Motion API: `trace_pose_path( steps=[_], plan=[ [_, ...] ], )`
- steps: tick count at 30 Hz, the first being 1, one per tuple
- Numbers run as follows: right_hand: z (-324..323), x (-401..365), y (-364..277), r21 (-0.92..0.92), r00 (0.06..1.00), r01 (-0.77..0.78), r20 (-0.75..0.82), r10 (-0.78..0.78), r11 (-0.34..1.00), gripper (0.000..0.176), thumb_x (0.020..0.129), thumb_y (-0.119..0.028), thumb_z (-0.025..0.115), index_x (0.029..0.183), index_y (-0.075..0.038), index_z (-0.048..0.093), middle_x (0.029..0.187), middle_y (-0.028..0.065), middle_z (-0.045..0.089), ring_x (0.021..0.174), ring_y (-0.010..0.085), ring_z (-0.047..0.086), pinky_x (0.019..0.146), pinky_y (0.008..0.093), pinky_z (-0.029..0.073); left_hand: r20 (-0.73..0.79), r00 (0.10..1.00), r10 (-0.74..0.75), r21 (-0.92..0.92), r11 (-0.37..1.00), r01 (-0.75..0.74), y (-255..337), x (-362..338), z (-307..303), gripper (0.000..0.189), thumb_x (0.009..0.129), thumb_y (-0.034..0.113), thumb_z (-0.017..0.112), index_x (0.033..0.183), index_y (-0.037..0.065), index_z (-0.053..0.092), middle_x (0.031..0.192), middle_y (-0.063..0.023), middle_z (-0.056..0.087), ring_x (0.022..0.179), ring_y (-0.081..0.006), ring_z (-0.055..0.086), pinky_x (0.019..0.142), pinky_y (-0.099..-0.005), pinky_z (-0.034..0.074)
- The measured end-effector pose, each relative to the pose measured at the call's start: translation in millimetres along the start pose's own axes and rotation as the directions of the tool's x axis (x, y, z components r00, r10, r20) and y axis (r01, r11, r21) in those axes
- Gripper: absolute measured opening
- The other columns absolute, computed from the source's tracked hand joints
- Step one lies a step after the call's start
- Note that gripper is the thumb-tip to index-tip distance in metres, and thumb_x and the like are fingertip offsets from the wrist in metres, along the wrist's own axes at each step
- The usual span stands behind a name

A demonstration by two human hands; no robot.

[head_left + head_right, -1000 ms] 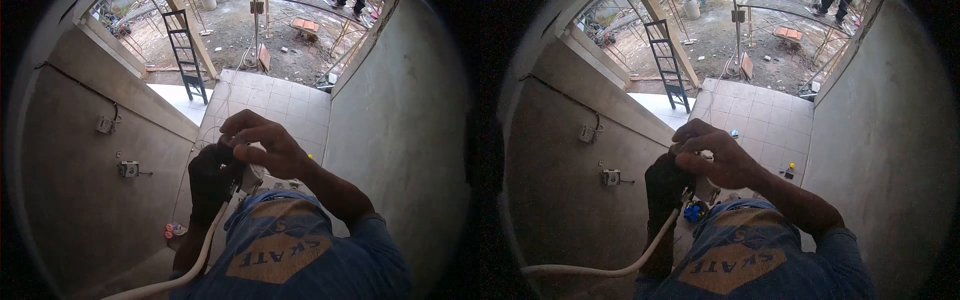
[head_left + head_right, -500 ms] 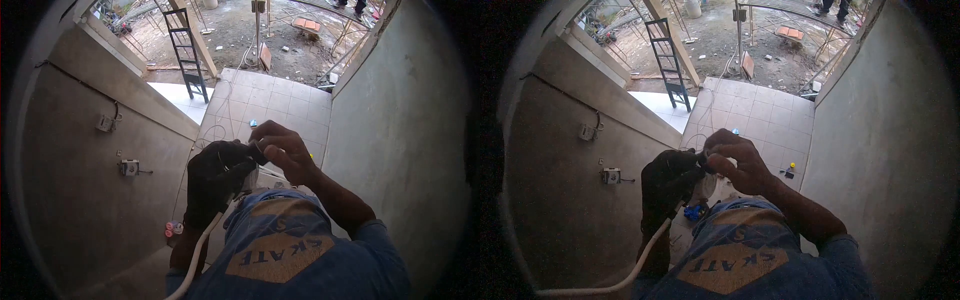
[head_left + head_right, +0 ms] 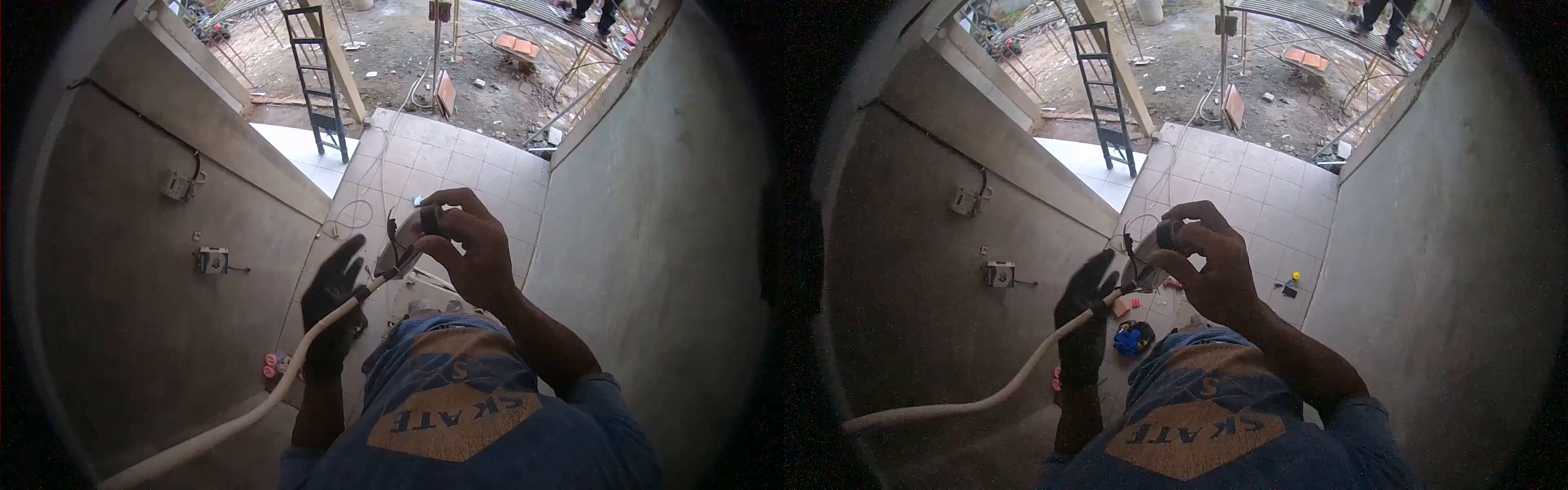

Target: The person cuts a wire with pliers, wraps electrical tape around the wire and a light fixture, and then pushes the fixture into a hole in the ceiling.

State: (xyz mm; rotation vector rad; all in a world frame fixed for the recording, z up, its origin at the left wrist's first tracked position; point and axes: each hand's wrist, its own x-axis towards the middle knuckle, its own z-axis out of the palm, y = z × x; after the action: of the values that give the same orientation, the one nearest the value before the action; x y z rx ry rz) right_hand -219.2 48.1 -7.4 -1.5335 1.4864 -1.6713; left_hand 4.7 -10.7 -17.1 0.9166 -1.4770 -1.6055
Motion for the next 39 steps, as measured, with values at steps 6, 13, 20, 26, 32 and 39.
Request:
trace_pose_path(
  steps=[6,13,20,26,32,39],
  plan=[
    [11.3,-9.4,-0.1,0.063,0.998,-0.060,0.013,0.060,0.996,0.021,0.090,-0.013,0.080,0.087,0.002,0.066,0.119,0.0209,0.064,0.093,0.0240,0.074,0.073,0.0335,0.062,-0.022,0.926,0.376,0.606,0.742,-0.287,-1.2,-20.8,18.0,0.042,0.084,0.011,0.082,0.123,0.003,0.070,0.122,-0.0145,0.070,0.111,-0.0270,0.067,0.097,-0.0412,0.053],
    [21.3,-9.1,-4.0,0.028,0.998,-0.053,0.040,0.052,0.998,0.018,0.087,-0.009,0.081,0.094,0.004,0.070,0.121,0.0150,0.064,0.104,0.0231,0.071,0.085,0.0352,0.060,-0.123,0.903,0.411,0.542,0.790,-0.286,10.2,-26.3,21.7,0.020,0.090,0.008,0.077,0.108,0.000,0.075,0.102,-0.0125,0.076,0.090,-0.0194,0.073,0.081,-0.0340,0.059],
    [26.7,-10.7,-16.8,0.028,1.000,0.017,0.015,-0.017,0.999,0.021,0.084,-0.008,0.083,0.092,0.003,0.068,0.125,0.0155,0.062,0.104,0.0232,0.071,0.083,0.0341,0.059,-0.325,0.922,0.211,0.413,0.909,-0.062,10.7,-24.8,27.0,0.020,0.088,0.009,0.080,0.105,-0.001,0.075,0.092,-0.0110,0.078,0.075,-0.0143,0.073,0.067,-0.0255,0.059],
    [25.4,-11.3,-12.6,-0.061,1.000,0.014,-0.006,-0.014,0.998,0.024,0.082,-0.007,0.085,0.095,0.002,0.067,0.128,0.0160,0.061,0.103,0.0240,0.068,0.083,0.0360,0.058,-0.205,0.949,0.239,0.457,0.881,-0.123,16.7,-26.2,30.8,0.025,0.091,0.010,0.077,0.114,0.001,0.074,0.104,-0.0119,0.077,0.089,-0.0180,0.074,0.078,-0.0318,0.060],
    [27.1,-8.4,-9.9,-0.148,0.982,0.186,0.010,-0.186,0.971,0.026,0.084,-0.008,0.082,0.098,0.003,0.063,0.129,0.0226,0.057,0.111,0.0357,0.066,0.085,0.0438,0.062,-0.108,0.935,0.338,0.596,0.775,-0.211,13.3,-26.1,21.8,0.019,0.091,0.007,0.076,0.109,0.003,0.074,0.108,-0.0128,0.076,0.095,-0.0220,0.075,0.083,-0.0355,0.061],
    [31.5,-10.3,-19.2,-0.356,0.925,0.368,0.043,-0.379,0.859,0.027,0.081,-0.008,0.083,0.095,0.000,0.062,0.125,0.0208,0.056,0.103,0.0341,0.061,0.081,0.0480,0.053,-0.148,0.937,0.316,0.488,0.847,-0.209,12.9,-24.7,24.4,0.018,0.092,0.007,0.075,0.109,0.003,0.074,0.102,-0.0129,0.077,0.093,-0.0239,0.075,0.082,-0.0353,0.060]
  ],
)
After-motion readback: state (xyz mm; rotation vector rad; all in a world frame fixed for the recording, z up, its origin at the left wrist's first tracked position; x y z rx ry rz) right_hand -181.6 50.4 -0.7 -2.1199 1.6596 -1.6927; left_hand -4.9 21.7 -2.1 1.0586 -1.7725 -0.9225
